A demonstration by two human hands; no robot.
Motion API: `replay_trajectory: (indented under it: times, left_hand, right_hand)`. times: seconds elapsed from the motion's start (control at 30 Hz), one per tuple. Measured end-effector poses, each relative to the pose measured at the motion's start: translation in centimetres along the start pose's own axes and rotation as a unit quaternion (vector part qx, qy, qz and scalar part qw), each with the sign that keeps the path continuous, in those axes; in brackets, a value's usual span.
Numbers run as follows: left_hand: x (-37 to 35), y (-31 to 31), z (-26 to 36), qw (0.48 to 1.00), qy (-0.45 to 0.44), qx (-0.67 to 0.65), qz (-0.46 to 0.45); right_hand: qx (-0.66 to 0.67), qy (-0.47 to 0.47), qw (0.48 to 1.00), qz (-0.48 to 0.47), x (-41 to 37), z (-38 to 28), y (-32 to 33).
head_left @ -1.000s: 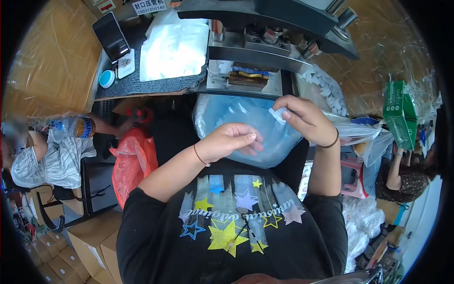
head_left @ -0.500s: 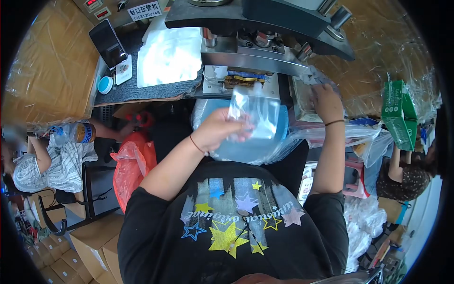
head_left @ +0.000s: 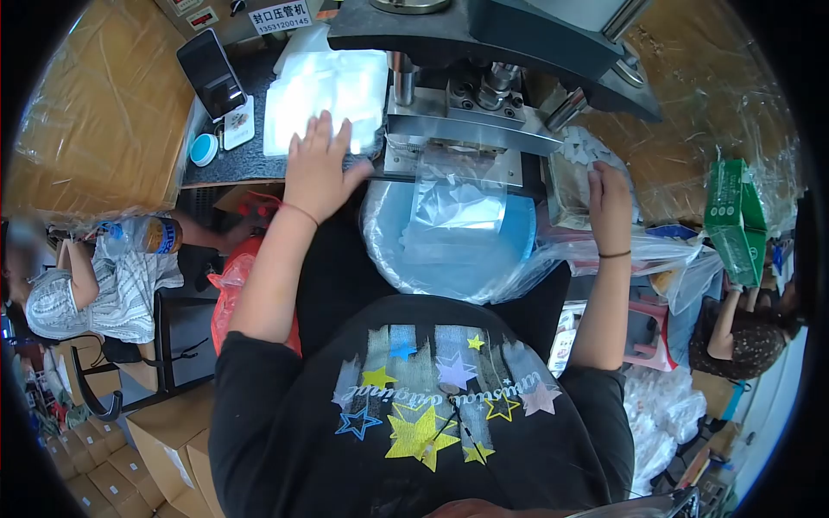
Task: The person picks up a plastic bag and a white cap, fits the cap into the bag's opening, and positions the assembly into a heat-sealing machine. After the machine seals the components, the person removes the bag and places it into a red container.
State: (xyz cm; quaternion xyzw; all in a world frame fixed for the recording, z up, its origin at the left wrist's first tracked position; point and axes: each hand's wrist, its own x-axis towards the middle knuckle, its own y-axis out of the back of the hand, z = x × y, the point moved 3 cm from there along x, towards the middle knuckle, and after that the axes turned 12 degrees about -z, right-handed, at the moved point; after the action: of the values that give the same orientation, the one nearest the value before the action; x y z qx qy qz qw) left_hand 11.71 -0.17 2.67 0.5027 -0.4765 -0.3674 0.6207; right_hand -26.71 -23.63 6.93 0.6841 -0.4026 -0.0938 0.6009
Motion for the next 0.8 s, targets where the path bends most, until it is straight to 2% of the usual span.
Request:
replay_trajectory:
  times: [0.03,0.07,0.1,0.13,0.17,0.2,0.27,0.3,0.33,0.37,0.4,0.5,0.53,0.63,0.67,0.77,0.8]
  left_hand:
    - [-1.5,0.2,0.9,0.999,-0.041,0.014,-0.02]
    - [-2.5,0.8,1.5,0.998,-0.069,0.003,-0.002]
    - [-3.1,0.8,1.4,0.994,-0.037,-0.1,-0.001]
    - [-3.7,0.6,1.2,0.98,-0.004,-0.201,-0.002]
    - [-4.3,0.5,1.0,0.954,0.031,-0.3,-0.003]
    - [-4.2,1.4,2.0,0.867,0.07,-0.492,-0.035]
    - [-4.6,0.5,3.6,0.81,0.054,-0.58,-0.067]
    - [-4.8,0.1,4.4,0.778,0.046,-0.622,-0.083]
    - [-4.8,-0.1,5.4,0.754,0.044,-0.647,-0.102]
    - [-4.8,0.2,6.5,0.768,0.029,-0.631,-0.104]
    - [-4.6,0.9,7.5,0.768,0.021,-0.628,-0.12]
    - [-4.7,0.7,10.2,0.737,0.0,-0.655,-0.165]
    - [-4.8,0.5,10.9,0.721,-0.009,-0.669,-0.181]
    - [-4.8,0.3,12.6,0.632,-0.012,-0.746,-0.21]
    - [-5.0,0.2,13.4,0.565,0.002,-0.792,-0.231]
    - [-5.2,0.2,14.5,0.557,-0.011,-0.779,-0.286]
    - [-5.3,0.0,14.8,0.566,0.008,-0.776,-0.279]
  right_hand:
    - [0.032,-0.003,0.999,0.007,-0.1,-1.3,0.4]
    - [0.064,-0.01,0.998,0.015,-0.3,-2.8,0.7]
    - [0.095,-0.018,0.995,0.021,-0.6,-4.1,0.8]
    - [0.104,0.003,0.994,-0.011,-0.7,-5.4,0.5]
    - [0.114,0.025,0.992,-0.042,-0.7,-6.6,0.1]
    - [0.124,0.047,0.989,-0.073,-0.8,-7.9,-0.4]
    - [0.174,0.166,0.963,-0.122,-0.6,-10.9,-1.6]
    - [0.212,0.167,0.953,-0.139,-0.4,-12.1,-1.7]
    - [0.249,0.166,0.941,-0.155,-0.1,-13.2,-1.3]
    - [0.285,0.166,0.928,-0.172,0.1,-14.2,-1.1]
    - [0.353,0.13,0.916,-0.138,0.4,-14.5,-0.8]
    - [0.345,0.119,0.925,-0.103,1.6,-16.3,0.7]
    - [0.309,0.177,0.933,-0.059,1.9,-16.3,-0.3]
    - [0.251,0.216,0.94,-0.083,1.4,-15.3,0.8]
    - [0.249,0.201,0.94,-0.116,1.3,-14.5,1.1]
    - [0.229,0.169,0.945,-0.161,0.4,-13.5,2.2]
    - [0.302,0.1,0.938,-0.14,0.2,-13.8,2.8]
